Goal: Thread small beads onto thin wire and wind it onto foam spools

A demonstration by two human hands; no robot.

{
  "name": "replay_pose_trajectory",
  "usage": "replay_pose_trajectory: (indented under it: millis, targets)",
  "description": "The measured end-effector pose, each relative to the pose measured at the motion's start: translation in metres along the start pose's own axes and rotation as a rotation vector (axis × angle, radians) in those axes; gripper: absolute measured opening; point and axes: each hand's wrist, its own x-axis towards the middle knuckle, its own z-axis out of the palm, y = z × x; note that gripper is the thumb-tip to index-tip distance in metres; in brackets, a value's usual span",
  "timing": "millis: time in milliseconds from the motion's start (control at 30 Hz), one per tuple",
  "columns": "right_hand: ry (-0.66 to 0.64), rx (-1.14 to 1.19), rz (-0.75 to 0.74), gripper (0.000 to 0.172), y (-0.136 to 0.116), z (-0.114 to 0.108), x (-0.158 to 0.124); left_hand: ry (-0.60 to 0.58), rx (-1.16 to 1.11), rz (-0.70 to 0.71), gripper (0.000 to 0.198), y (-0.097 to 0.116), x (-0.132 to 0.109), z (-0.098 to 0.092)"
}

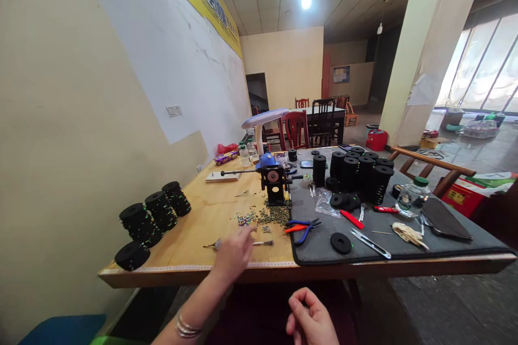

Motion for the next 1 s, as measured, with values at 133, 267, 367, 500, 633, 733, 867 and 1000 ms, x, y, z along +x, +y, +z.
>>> replay_pose_trajectory:
  millis: [133, 267, 367, 500, 633, 733, 867, 1000]
  targets:
    - [0.000, -0.002, -0.074, 0.062, -0.004, 0.007, -0.004, 0.071, 0.026, -0.198, 0.042, -0.050, -0.012, -0.025]
    - [0.039, 0.024, -0.080, 0.064, -0.004, 0.013, -0.002, 0.010, -0.040, -0.298, 0.038, -0.091, -0.018, -0.024]
    - [0.062, 0.060, -0.048, 0.067, -0.004, 0.015, -0.001, -0.008, -0.148, -0.311, 0.030, -0.103, -0.017, -0.015]
    - [0.070, 0.087, -0.045, 0.066, -0.008, 0.018, -0.006, 0.002, -0.342, -0.334, 0.020, -0.095, -0.023, -0.011]
    - [0.051, 0.091, -0.034, 0.062, -0.011, 0.022, -0.011, -0.122, -0.644, -0.345, 0.021, -0.053, -0.052, -0.005]
    - [0.030, 0.070, -0.044, 0.060, -0.013, 0.028, -0.013, -0.370, -1.303, -0.586, 0.035, -0.007, -0.076, 0.008]
    - [0.008, 0.034, -0.042, 0.060, -0.017, 0.032, -0.017, -0.513, -1.626, -0.826, 0.034, 0.034, -0.092, 0.029]
    - [0.031, 0.024, -0.034, 0.061, -0.020, 0.032, -0.020, -0.600, -1.683, -0.818, 0.027, 0.045, -0.095, 0.041]
